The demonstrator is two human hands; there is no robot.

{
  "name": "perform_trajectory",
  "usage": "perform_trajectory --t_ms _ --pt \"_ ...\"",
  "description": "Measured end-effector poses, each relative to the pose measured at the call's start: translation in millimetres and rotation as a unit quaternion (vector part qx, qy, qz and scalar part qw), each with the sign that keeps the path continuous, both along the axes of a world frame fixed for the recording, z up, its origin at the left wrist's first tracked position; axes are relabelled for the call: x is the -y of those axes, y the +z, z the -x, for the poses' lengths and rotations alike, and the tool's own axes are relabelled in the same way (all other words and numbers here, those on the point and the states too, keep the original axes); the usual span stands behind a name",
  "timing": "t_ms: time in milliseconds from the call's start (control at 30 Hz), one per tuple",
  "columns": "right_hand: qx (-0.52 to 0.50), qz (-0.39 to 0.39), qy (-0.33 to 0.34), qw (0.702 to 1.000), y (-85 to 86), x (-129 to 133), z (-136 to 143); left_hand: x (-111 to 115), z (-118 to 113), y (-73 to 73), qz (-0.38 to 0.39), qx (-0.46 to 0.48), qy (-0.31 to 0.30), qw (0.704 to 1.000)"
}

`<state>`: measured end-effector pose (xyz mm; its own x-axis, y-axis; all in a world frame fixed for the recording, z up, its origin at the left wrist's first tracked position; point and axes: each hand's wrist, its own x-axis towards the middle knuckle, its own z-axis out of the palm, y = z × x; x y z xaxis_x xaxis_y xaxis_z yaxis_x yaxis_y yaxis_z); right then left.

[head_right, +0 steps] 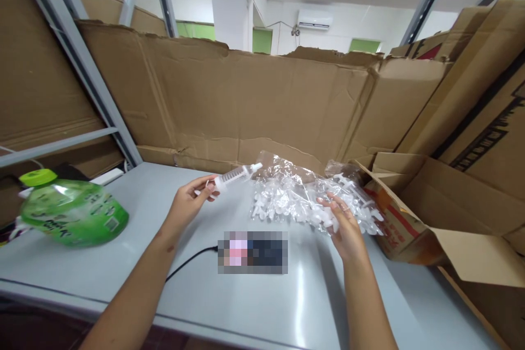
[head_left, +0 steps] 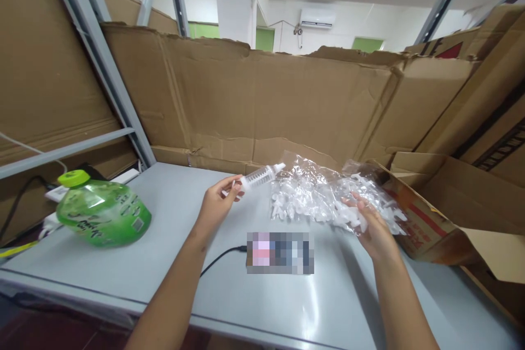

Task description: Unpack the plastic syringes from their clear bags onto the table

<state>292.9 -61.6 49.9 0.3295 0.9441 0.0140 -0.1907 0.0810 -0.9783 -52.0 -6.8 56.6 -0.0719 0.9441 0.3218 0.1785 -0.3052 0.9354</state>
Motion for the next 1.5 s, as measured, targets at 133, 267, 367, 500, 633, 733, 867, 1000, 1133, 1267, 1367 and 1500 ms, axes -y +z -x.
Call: perform_trajectory --t_ms 133,267,367,500,633,733,867,1000,1133,1267,1367,1500 --pt "-0.006 -0.010 -0.050 0.999 -0.2 -0.8 1.4 -14.8 13.8 -17.5 0.071 -0.107 0.043 0.991" --pt "-0.028 -0.018 -0.074 0.997 -0.2 -1.3 2.3 -23.0 25.3 -28.9 0.153 -0.215 0.043 0.964" --pt "-0.038 -0.021 -0.076 0.996 0.3 -1.0 3.5 -22.6 32.0 -27.7 0.177 -0.307 0.065 0.933" --pt "-0.051 -0.016 -0.091 0.994 0.7 -0.3 5.7 -23.3 37.2 -25.7 0.220 -0.406 0.060 0.885" --pt "-0.053 -0.008 -0.127 0.990 0.3 -0.6 6.7 -28.0 35.9 -30.5 0.249 -0.458 0.052 0.852" --pt "-0.054 -0.008 -0.127 0.990 -0.5 -0.9 6.8 -29.3 31.8 -33.5 0.251 -0.462 0.045 0.849" --pt "-0.057 -0.012 -0.124 0.991 0.2 -0.3 9.3 -27.2 28.4 -32.0 0.228 -0.458 0.047 0.858" --pt "-0.070 -0.018 -0.119 0.990 2.7 -0.4 12.8 -24.6 25.9 -26.9 0.134 -0.425 0.067 0.893" --pt "-0.054 -0.004 -0.130 0.990 3.8 -0.5 14.5 -14.9 8.4 -19.6 -0.067 -0.386 0.053 0.918" --pt "-0.037 0.007 -0.135 0.990 4.0 -0.1 16.9 7.4 -29.2 -20.1 -0.133 -0.339 -0.130 0.922" --pt "-0.035 0.007 -0.128 0.991 3.8 -0.3 19.1 21.8 -56.6 -30.1 -0.128 -0.377 -0.246 0.884" --pt "-0.024 0.013 -0.121 0.992 4.3 0.4 21.0 27.4 -74.2 -43.4 -0.083 -0.412 -0.258 0.870"
